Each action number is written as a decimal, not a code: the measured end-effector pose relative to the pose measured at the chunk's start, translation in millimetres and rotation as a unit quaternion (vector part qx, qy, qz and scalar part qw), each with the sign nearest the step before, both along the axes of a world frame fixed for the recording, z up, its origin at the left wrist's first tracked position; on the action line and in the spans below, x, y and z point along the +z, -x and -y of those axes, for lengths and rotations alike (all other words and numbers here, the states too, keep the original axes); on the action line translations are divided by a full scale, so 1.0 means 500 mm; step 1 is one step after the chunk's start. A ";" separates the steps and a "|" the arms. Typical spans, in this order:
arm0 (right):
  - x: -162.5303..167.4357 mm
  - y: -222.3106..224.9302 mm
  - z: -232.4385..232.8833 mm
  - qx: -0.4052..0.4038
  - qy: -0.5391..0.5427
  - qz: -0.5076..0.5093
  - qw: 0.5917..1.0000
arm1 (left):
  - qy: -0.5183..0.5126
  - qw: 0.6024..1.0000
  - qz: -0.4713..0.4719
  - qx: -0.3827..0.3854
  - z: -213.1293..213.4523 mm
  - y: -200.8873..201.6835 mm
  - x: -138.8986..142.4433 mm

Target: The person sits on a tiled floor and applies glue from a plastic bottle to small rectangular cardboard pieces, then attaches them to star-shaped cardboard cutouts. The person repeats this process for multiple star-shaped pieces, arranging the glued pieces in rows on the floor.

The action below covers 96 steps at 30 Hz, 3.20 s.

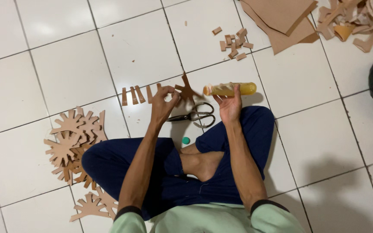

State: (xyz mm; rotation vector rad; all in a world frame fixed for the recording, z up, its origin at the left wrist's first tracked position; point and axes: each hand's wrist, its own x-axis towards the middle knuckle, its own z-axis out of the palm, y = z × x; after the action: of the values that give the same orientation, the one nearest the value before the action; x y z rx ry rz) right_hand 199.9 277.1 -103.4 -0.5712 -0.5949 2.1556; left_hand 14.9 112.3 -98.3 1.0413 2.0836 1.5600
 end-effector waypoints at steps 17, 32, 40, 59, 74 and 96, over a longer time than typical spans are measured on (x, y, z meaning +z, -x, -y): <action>0.209 -0.014 0.181 0.023 -0.363 0.080 0.928 | -0.129 0.909 0.386 0.086 0.164 -0.077 0.094; 0.224 0.015 0.246 0.034 -0.467 0.122 0.875 | -0.098 0.951 0.284 0.081 0.204 -0.142 0.162; 0.235 0.016 0.246 0.012 -0.507 0.145 0.850 | -0.110 0.953 0.266 0.089 0.203 -0.153 0.152; 0.239 0.018 0.232 0.009 -0.541 0.178 0.822 | -0.146 0.922 0.337 0.119 0.207 -0.156 0.137; 0.211 0.017 0.235 0.033 -0.541 0.191 0.818 | -0.130 0.925 0.326 0.145 0.181 -0.163 0.115; -0.089 -0.081 -0.008 -0.057 -0.088 0.123 0.987 | 0.103 0.989 0.102 0.040 0.124 0.052 -0.089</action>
State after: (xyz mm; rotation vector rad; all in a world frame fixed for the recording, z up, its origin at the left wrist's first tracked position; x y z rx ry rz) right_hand 240.4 281.2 -147.8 -0.7608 -0.8571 1.9166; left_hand -11.2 50.0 -142.8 0.7037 2.1118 1.3871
